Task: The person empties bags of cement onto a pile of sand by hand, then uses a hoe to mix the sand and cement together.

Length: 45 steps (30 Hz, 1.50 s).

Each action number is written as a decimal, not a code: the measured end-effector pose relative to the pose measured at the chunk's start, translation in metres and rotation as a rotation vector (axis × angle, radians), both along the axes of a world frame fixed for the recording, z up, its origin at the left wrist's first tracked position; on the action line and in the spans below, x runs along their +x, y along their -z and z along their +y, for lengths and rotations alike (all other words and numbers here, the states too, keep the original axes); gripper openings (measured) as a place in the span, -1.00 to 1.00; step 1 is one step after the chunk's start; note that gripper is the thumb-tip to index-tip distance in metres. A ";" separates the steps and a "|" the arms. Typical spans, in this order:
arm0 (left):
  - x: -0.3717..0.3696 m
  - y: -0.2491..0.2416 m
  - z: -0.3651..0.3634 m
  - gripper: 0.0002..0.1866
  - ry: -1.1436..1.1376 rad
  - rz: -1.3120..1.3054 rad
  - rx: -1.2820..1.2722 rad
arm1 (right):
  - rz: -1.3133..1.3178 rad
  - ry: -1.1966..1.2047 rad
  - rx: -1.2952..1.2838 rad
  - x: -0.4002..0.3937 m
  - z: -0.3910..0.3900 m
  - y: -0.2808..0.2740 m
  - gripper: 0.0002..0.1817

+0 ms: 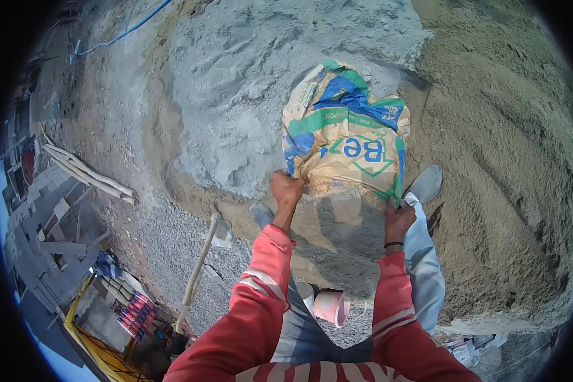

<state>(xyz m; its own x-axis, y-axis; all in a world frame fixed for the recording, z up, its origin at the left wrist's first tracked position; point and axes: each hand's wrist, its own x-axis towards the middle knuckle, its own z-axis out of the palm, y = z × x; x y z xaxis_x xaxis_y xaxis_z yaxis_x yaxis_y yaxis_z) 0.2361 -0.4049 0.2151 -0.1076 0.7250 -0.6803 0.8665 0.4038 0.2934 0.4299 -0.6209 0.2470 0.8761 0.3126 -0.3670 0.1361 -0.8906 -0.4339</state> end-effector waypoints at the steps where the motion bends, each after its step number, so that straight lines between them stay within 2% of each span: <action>1: 0.029 0.006 0.040 -0.44 -0.015 0.000 -0.053 | -0.064 -0.094 -0.100 0.032 0.036 0.011 -0.75; 2: 0.042 -0.015 0.043 -0.46 -0.037 -0.167 0.118 | -0.045 0.055 0.248 0.035 0.053 0.003 -0.76; 3: 0.040 -0.013 0.044 -0.46 -0.039 -0.160 0.104 | -0.038 0.054 0.234 0.035 0.054 0.003 -0.76; 5: 0.041 -0.007 0.040 -0.48 0.004 -0.056 0.137 | -0.200 -0.111 -0.107 0.045 0.046 -0.002 -0.67; 6: 0.043 -0.014 0.048 -0.47 -0.022 -0.236 0.199 | -0.216 0.051 0.131 0.053 0.065 -0.020 -0.58; 7: 0.054 -0.003 0.068 -0.47 -0.010 -0.255 0.217 | -0.234 0.063 0.149 0.064 0.080 -0.007 -0.58; 9: 0.045 -0.015 0.054 -0.44 0.011 -0.207 0.151 | -0.097 -0.046 0.046 0.055 0.057 -0.007 -0.54; 11: 0.068 -0.021 0.075 -0.42 0.039 -0.205 0.255 | -0.240 0.020 0.005 0.076 0.081 0.008 -0.50; 13: 0.064 -0.016 0.065 -0.42 0.140 -0.095 0.191 | -0.312 -0.082 -0.071 0.076 0.086 0.010 -0.51; 15: 0.078 0.004 0.076 -0.46 0.206 -0.150 0.277 | -0.337 -0.132 -0.189 0.103 0.111 0.024 -0.55; 18: 0.111 0.000 0.102 -0.50 0.230 -0.087 0.271 | -0.284 -0.154 -0.164 0.140 0.139 0.036 -0.56; 20: 0.133 0.005 0.115 -0.53 0.246 0.036 0.255 | -0.318 -0.279 -0.118 0.160 0.146 0.051 -0.65; 24: 0.159 0.012 0.131 -0.48 0.307 0.051 0.301 | -0.357 -0.259 -0.030 0.194 0.162 0.082 -0.69; 27: 0.182 0.030 0.143 -0.48 0.401 0.127 0.367 | -0.221 -0.332 -0.131 0.225 0.176 0.129 -0.68; 28: 0.194 0.033 0.152 -0.40 0.426 0.152 0.318 | -0.179 -0.326 -0.202 0.233 0.186 0.143 -0.61; 31: 0.214 0.096 0.183 -0.30 0.496 0.196 0.382 | -0.037 -0.362 -0.274 0.259 0.199 0.196 -0.46; 33: 0.220 0.128 0.202 -0.29 0.569 0.139 0.297 | 0.063 -0.404 -0.277 0.270 0.195 0.221 -0.39; 35: 0.225 0.151 0.217 -0.31 0.618 0.132 0.188 | 0.601 -0.369 -0.062 0.285 0.187 0.239 -0.37; 36: 0.225 0.159 0.216 -0.33 0.645 0.136 0.106 | 0.343 -0.619 0.000 0.294 0.180 0.258 -0.45; 37: 0.219 0.165 0.208 -0.33 0.647 0.131 0.093 | 0.347 -0.615 -0.013 0.294 0.165 0.273 -0.45; 39: 0.204 0.171 0.193 -0.44 0.461 0.043 0.253 | 0.197 -0.483 -0.024 0.267 0.153 0.239 -0.54; 40: 0.195 0.160 0.179 -0.52 0.502 0.008 0.355 | 0.117 -0.389 0.012 0.253 0.144 0.231 -0.60; 41: 0.174 0.181 0.171 -0.54 0.390 -0.055 0.462 | 0.064 -0.384 0.040 0.241 0.136 0.215 -0.64; 43: 0.165 0.129 0.146 -0.61 0.340 -0.213 0.374 | 0.002 -0.322 0.075 0.216 0.119 0.179 -0.69; 45: 0.150 0.103 0.124 -0.65 0.324 -0.357 0.449 | -0.084 -0.291 0.096 0.193 0.095 0.153 -0.72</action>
